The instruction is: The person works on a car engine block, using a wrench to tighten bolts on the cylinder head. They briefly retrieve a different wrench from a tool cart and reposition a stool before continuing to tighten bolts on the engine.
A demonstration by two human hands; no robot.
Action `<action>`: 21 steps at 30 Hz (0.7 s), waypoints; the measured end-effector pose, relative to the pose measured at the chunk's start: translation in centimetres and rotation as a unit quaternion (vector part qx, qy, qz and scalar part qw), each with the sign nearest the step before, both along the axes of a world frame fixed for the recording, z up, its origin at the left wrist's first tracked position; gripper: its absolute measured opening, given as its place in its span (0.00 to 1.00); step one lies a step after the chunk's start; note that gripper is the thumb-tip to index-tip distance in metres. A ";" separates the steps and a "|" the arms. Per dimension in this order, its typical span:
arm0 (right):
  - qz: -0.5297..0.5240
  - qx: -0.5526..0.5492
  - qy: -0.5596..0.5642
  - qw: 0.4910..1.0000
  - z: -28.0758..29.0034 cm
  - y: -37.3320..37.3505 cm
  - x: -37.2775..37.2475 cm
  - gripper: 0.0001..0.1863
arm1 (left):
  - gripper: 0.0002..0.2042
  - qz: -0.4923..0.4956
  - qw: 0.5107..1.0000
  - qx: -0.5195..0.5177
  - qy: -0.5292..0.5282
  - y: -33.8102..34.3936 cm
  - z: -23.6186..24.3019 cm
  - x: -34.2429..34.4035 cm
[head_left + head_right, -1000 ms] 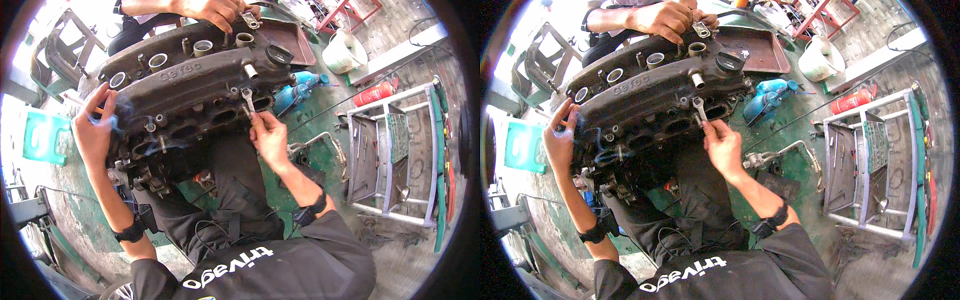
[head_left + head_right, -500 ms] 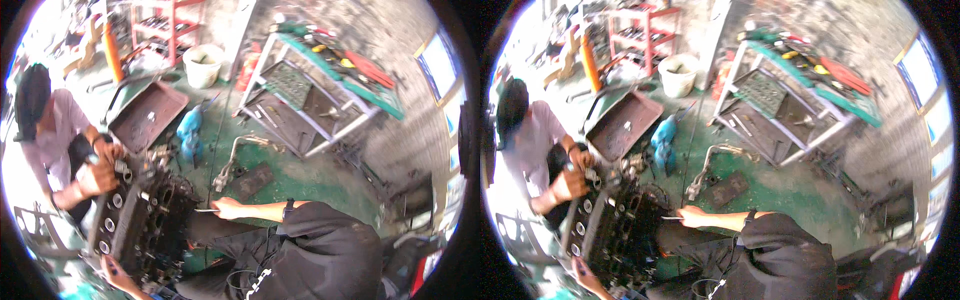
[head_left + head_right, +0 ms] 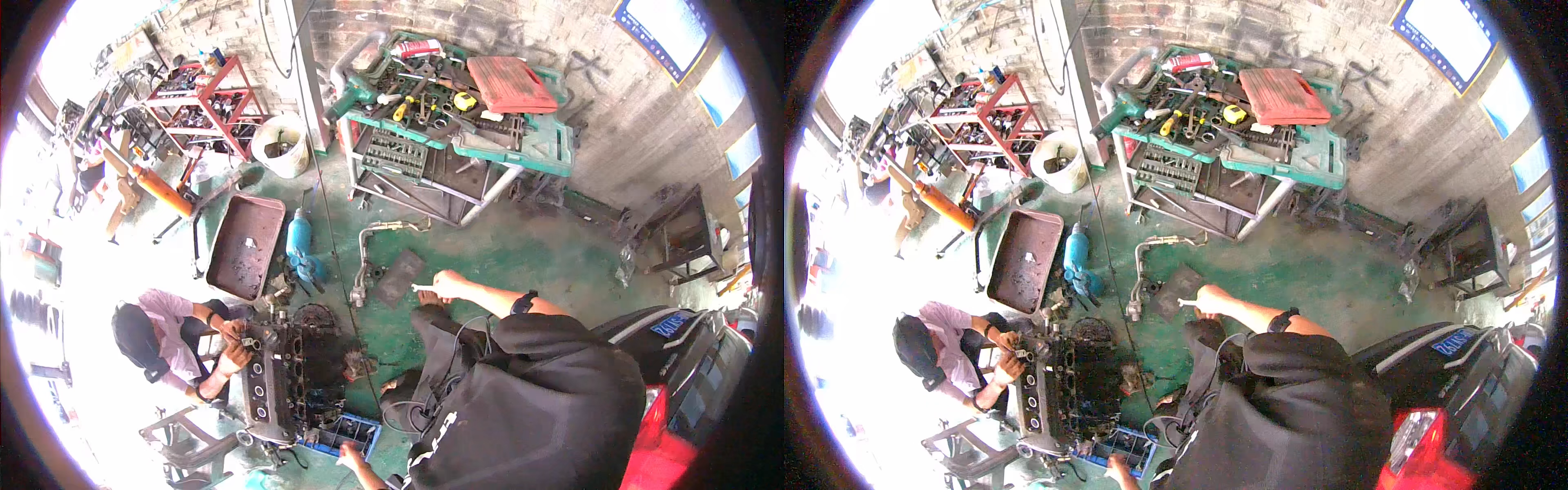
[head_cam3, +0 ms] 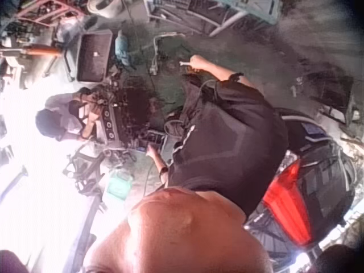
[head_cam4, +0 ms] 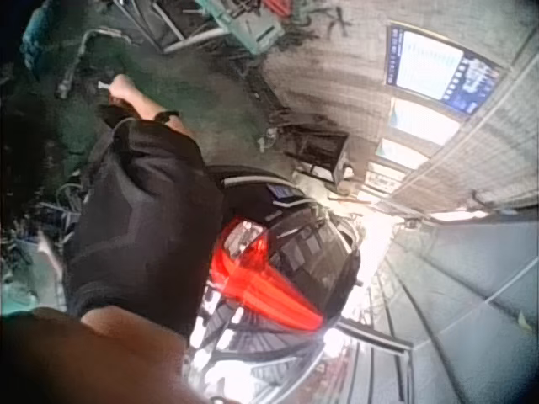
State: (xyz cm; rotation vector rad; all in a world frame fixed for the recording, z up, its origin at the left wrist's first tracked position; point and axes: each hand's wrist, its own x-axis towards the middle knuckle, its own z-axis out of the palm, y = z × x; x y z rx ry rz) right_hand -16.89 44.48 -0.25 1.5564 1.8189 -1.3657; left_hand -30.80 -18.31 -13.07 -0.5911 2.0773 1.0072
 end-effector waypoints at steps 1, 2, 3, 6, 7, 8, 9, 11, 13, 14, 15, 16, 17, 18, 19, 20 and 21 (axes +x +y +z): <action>-0.006 0.026 0.074 0.997 0.5 2.0 0.1 0.12 | 0.20 0.074 0.996 0.030 -0.026 0.2 0.2 2.9; -0.028 0.047 0.119 0.991 1.2 4.3 0.4 0.11 | 0.18 0.144 0.987 0.033 -0.067 0.6 0.4 5.3; -0.073 0.047 0.171 0.981 1.8 6.6 0.3 0.10 | 0.20 0.138 0.984 0.024 -0.110 0.8 1.0 6.9; -0.147 0.024 0.255 0.956 3.7 14.3 -0.4 0.07 | 0.30 0.168 0.965 0.068 -0.191 3.6 4.7 10.5; -0.154 0.019 0.239 0.959 4.5 16.7 -1.0 0.08 | 0.30 0.207 0.960 0.059 -0.177 6.5 5.1 10.7; -0.135 0.004 0.245 0.960 5.1 19.0 -1.4 0.06 | 0.29 0.245 0.955 0.039 -0.161 8.4 6.7 10.5; -0.145 0.013 0.280 0.949 5.4 20.4 -1.8 0.06 | 0.28 0.232 0.964 0.050 -0.120 10.7 8.1 10.6; -0.187 -0.002 0.330 0.925 6.3 23.4 -2.4 0.06 | 0.27 0.177 0.981 0.001 -0.082 15.8 10.7 10.5; -0.216 -0.007 0.365 0.906 7.1 25.4 -3.0 0.07 | 0.26 -0.011 0.995 -0.061 -0.082 20.2 12.9 10.3; -0.234 -0.028 0.380 0.895 7.5 26.3 -3.4 0.07 | 0.25 0.150 0.980 -0.026 -0.125 22.1 13.8 9.5; -0.237 -0.019 0.386 0.891 7.8 27.2 -3.9 0.07 | 0.25 0.155 0.981 -0.008 -0.119 23.5 15.0 9.4; -0.246 -0.021 0.402 0.881 8.1 28.0 -4.4 0.07 | 0.25 0.162 0.981 0.012 -0.104 24.6 16.2 9.4; -0.270 -0.037 0.405 0.873 8.4 28.6 -4.9 0.07 | 0.25 0.149 0.985 0.009 -0.081 25.5 17.3 9.3; -0.269 -0.029 0.420 0.866 8.6 29.2 -5.4 0.07 | 0.24 0.151 0.986 0.016 -0.068 26.1 18.4 9.2; -0.282 -0.034 0.421 0.861 8.8 29.7 -5.7 0.08 | 0.25 0.151 0.986 0.000 -0.071 26.5 19.4 9.1; -0.298 -0.047 0.435 0.848 9.0 30.1 -6.0 0.08 | 0.25 0.145 0.987 0.007 -0.073 26.7 20.3 9.1; -0.298 -0.025 0.435 0.849 9.0 30.5 -6.4 0.08 | 0.27 0.143 0.986 -0.011 -0.081 26.8 20.9 9.0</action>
